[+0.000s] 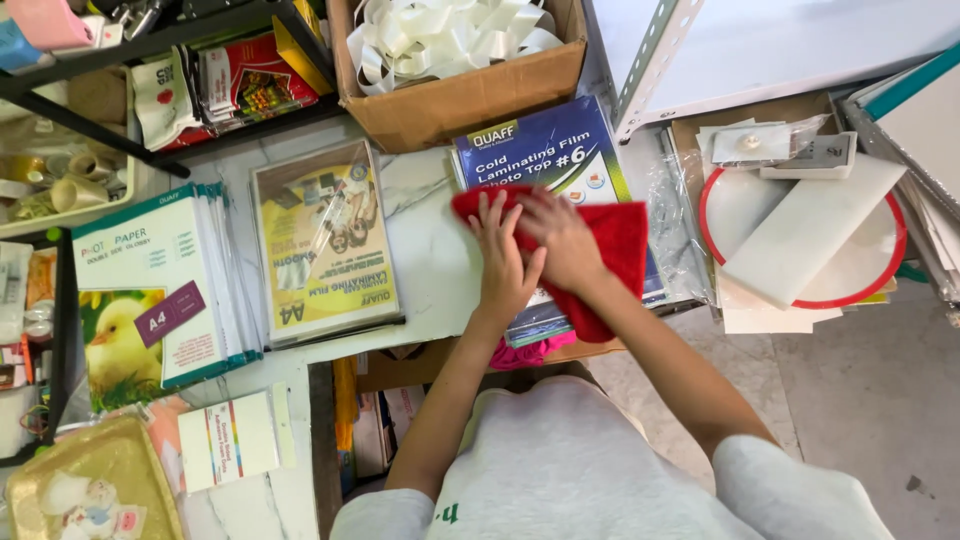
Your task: The person wipes the surfaces of various stationery packages, including photo paper, laminating films, and sticker sheets, using a red cloth. They handle each item individually, wiping the front and back before placing them on a cluttered table.
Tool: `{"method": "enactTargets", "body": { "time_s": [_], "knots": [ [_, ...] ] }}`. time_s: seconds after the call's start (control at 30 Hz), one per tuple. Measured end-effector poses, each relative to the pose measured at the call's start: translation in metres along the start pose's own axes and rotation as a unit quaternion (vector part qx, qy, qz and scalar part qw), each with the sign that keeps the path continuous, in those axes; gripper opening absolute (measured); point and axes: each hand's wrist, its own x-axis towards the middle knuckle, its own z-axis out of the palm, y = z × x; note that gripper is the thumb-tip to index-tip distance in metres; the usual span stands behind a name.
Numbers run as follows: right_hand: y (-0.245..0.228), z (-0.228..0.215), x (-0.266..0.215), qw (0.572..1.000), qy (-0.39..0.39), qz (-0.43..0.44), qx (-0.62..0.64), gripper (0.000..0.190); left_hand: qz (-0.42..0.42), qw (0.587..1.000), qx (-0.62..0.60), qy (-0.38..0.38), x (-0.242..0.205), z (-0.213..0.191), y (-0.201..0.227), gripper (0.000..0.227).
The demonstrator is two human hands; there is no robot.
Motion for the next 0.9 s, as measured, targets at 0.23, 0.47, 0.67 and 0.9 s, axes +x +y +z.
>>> {"method": "enactTargets", "body": {
  "time_s": [0.23, 0.47, 0.67, 0.9],
  "knots": [
    [0.083, 0.023, 0.087, 0.981, 0.088, 0.160, -0.065, 0.054, -0.058, 0.997, 0.015, -0.054, 0.002, 0.014, -0.008, 0.065],
    [-0.003, 0.041, 0.042, 0.985, 0.081, 0.124, -0.091, 0.058, -0.053, 0.996, -0.067, 0.014, -0.001, 0.008, -0.012, 0.059],
    [-0.056, -0.011, -0.031, 0.995, 0.057, 0.070, -0.032, 0.053, 0.021, 0.999, -0.029, 0.022, -0.008, -0.004, 0.003, 0.056],
    [0.009, -0.058, -0.045, 0.987, 0.035, 0.146, -0.054, 0.067, 0.019, 0.991, 0.039, -0.125, 0.001, 0.001, 0.010, 0.055]
  ]
}}
